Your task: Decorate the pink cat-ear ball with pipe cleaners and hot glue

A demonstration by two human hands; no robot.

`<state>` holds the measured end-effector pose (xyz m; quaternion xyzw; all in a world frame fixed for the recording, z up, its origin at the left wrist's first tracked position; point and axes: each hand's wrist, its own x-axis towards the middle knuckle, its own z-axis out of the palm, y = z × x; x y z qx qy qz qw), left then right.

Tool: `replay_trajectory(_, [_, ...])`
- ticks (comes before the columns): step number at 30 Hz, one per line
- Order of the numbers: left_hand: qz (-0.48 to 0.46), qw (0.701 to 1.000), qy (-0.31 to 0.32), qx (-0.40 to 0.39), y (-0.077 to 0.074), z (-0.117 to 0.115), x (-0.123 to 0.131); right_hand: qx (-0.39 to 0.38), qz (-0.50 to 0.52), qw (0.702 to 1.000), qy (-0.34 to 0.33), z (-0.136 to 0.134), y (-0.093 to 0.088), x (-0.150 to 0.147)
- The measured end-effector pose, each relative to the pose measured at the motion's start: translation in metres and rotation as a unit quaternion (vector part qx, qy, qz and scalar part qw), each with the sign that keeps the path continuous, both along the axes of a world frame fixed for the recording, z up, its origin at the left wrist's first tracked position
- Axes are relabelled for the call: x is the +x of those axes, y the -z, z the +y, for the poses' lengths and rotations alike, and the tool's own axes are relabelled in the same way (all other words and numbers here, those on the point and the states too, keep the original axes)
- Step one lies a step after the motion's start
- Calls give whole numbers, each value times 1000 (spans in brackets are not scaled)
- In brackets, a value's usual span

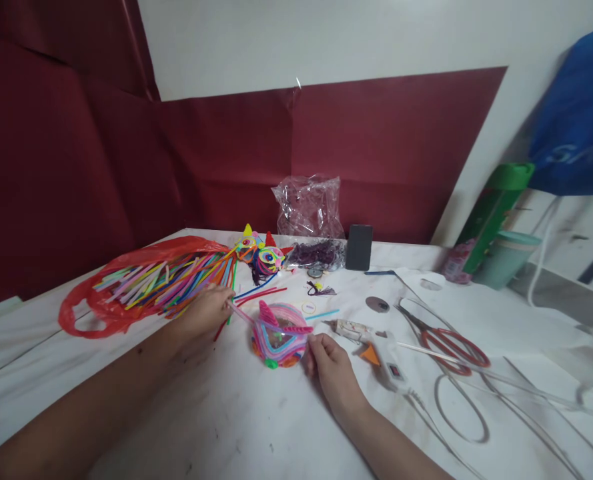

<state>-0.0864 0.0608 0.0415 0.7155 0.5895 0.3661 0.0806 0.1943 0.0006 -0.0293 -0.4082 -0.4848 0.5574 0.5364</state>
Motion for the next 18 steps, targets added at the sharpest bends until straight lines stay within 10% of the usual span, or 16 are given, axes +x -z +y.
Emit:
replay_trajectory(5, [104,994,3,-16,20,11,1,-5,13,1000,-7,0,1,0])
replay_trajectory(14, [131,990,-55,-17,-34,42,-5,-11,-6,1000,7,-1,-4,-3])
replay_trajectory(18, [114,989,-45,-80,-20,59,8,-8,-2,1000,5,1,-1,-3])
